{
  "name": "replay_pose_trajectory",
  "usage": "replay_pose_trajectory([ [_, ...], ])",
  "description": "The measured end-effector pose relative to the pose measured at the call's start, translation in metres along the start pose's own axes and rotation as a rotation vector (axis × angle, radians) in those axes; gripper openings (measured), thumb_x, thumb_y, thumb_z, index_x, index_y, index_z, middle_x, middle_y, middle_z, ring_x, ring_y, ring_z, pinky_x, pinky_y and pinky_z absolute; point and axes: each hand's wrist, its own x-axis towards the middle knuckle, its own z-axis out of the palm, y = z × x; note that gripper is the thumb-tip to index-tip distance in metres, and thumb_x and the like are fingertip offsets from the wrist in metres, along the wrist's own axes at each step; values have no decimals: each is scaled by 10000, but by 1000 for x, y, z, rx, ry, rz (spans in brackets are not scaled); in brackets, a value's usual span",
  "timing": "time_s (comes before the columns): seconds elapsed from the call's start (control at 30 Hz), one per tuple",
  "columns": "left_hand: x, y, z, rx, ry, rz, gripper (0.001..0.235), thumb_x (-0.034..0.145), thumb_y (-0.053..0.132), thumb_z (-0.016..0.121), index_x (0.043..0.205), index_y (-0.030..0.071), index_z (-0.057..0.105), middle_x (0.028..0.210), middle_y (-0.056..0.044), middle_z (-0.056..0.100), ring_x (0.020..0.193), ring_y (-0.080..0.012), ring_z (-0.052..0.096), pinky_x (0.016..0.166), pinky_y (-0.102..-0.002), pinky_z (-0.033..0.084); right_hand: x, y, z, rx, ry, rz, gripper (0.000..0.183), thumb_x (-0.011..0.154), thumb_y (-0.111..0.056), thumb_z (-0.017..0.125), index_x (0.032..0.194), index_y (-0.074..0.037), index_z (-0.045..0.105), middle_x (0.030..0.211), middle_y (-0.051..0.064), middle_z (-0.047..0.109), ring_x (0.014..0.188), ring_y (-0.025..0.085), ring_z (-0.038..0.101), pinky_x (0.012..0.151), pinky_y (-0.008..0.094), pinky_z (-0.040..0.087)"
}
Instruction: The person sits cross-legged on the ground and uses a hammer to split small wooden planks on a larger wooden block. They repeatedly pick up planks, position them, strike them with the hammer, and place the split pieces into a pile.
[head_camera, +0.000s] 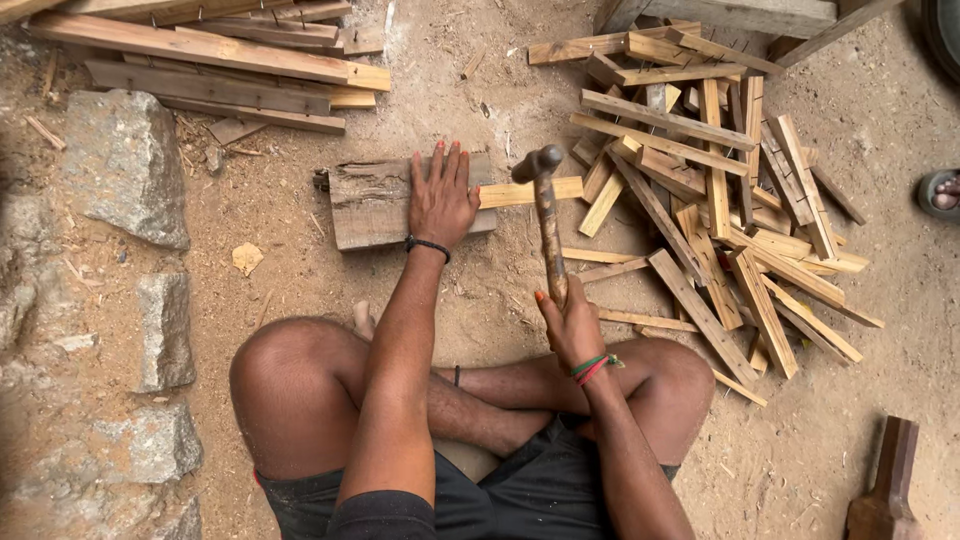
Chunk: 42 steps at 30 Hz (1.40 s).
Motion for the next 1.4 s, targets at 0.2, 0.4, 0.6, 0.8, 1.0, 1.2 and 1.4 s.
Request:
replay_pose_trajectory([
  [0.2,-1,1,3,2,54,7,649,1056,460,286,1581,83,352,1675,-111,290,1564,-287,211,1257,-594,59,-11,-51,-53,322,133,82,248,1002,-211,639,1115,-43,496,644,57,602,466,127,598,367,295,477],
  [0.4,1,-2,2,-35,47,21,709,1070,571,247,1595,104,341,1685,-128,260,1564,-305,171,1247,-622,32,-57,-36,-39,638,53,130,248,1010,-229,622,1082,-70,446,625,25,537,405,107,498,336,265,394],
  [0.6,-2,-2,-17,16,-28,72,1056,837,879,234,1569,119,283,1654,-121,213,1516,-290,139,1169,-617,-28,-75,45,57,950,-351,712,304,991,-318,605,1022,-69,434,678,86,551,416,177,538,376,376,484],
  [0.8,-10,-12,-16,-68,70,247,902,814,790,545,1483,187,515,1650,-114,315,1528,-322,192,1172,-661,-5,-56,54,18,-15,-586,236,518,951,-551,587,1146,-82,685,664,114,726,525,205,715,565,365,574],
  [1.0,-18,-22,-13,-152,93,444,546,841,545,789,1297,255,713,1586,30,487,1573,-225,279,1313,-580,91,31,23,-20,-347,336,-308,683,914,-595,665,1341,-68,573,882,75,750,741,237,737,642,402,583],
  [1.2,-42,-5,-62,-127,-1,528,423,738,497,826,1100,286,767,1650,66,387,1556,-217,240,1304,-559,76,101,1,-23,-523,-35,-500,469,936,-538,610,1103,-110,703,857,115,757,811,320,728,729,495,538],
  [1.4,-49,-28,-84,-258,587,244,784,832,504,842,1524,223,603,1702,-149,202,1571,-347,232,1295,-587,134,45,29,7,22,-83,-410,373,1027,-354,586,1045,-7,725,844,199,708,704,324,702,654,448,540],
])
